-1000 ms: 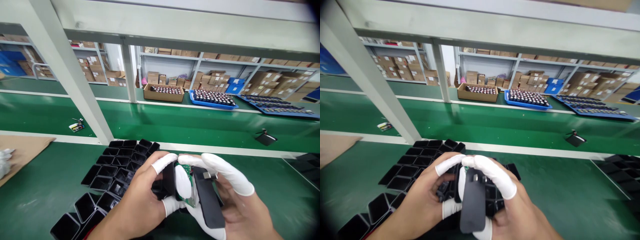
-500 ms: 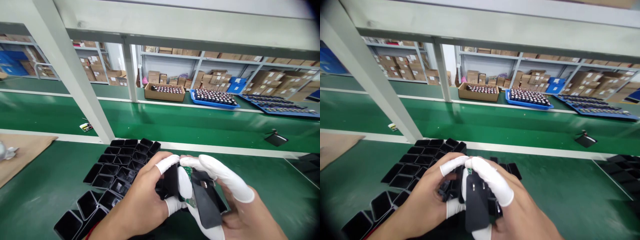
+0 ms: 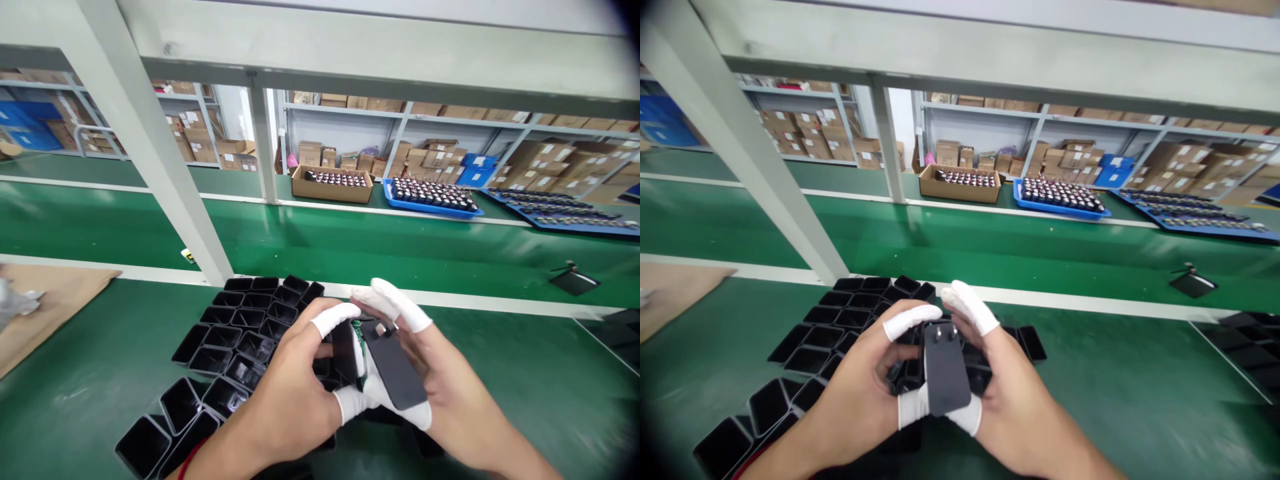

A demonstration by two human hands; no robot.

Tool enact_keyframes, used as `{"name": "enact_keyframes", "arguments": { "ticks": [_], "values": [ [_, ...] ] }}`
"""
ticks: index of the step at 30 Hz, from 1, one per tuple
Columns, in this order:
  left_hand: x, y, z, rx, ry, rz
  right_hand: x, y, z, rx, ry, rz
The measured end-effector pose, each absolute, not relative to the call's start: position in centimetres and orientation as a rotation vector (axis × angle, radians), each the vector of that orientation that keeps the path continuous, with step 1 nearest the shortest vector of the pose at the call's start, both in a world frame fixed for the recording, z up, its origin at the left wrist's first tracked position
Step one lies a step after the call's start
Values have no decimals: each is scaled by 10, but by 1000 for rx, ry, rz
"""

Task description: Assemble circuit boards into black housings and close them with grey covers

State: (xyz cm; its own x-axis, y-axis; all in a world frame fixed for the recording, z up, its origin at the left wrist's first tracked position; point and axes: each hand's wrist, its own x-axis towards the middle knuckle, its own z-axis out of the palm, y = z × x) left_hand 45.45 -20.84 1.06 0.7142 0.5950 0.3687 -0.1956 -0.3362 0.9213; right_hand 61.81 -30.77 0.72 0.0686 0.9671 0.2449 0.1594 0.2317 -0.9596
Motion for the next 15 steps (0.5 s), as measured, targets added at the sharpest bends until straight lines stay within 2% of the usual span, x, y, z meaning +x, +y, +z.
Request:
{"name": "enact_keyframes", "arguments": {
  "ticks": [9, 15],
  "values": [
    [458, -208, 3, 1682, 427, 895, 614, -292, 1, -1118, -1152, 1194],
    [458, -215, 5, 1732, 365, 855, 597, -286, -7, -950, -813, 1367]
  ]
}}
